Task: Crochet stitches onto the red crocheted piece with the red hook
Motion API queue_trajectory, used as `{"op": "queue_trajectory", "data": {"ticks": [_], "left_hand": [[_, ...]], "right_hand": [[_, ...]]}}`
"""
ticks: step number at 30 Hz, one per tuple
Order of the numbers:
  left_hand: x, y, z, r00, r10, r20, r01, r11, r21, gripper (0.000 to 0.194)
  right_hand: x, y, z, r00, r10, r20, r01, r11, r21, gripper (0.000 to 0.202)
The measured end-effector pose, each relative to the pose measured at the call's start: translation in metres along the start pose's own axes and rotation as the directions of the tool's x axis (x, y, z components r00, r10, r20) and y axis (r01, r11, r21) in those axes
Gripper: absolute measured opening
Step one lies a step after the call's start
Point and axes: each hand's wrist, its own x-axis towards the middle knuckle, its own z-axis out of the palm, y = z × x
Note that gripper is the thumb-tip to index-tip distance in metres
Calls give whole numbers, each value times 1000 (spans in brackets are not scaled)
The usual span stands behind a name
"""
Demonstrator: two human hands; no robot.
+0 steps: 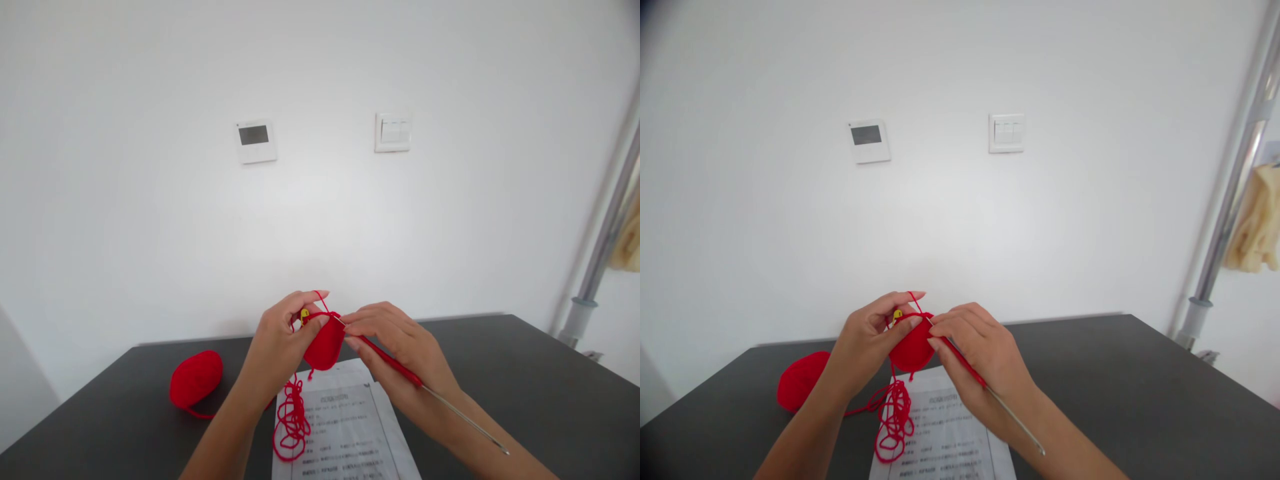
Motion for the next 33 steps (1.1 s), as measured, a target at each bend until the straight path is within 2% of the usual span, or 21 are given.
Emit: {"op": "queue_trajectory", "data": {"ticks": [7, 14, 21, 26, 30, 33], "left_hand": [[5, -8, -3, 993, -55, 106, 66, 993, -95, 27], [4, -11, -8, 971, -101, 218, 150, 964, -221, 26], [4, -7, -10, 951, -120, 286, 217, 916, -338, 23], [4, -8, -12, 942, -131, 309, 241, 905, -349, 22], [5, -7, -14, 940, -111, 324, 228, 908, -351, 12], [6, -6, -16, 931, -124, 342, 251, 899, -358, 11]], "right_hand": [[0, -3, -12, 968, 208, 138, -227, 964, 141, 18], [-1, -4, -19, 914, 349, 207, -391, 894, 218, 15], [-2, -3, -21, 877, 412, 247, -474, 829, 297, 14], [-3, -4, -21, 864, 434, 257, -499, 804, 323, 14], [-2, -3, -23, 852, 451, 268, -523, 768, 371, 14], [-1, -2, -21, 836, 475, 275, -548, 705, 450, 12]]}}
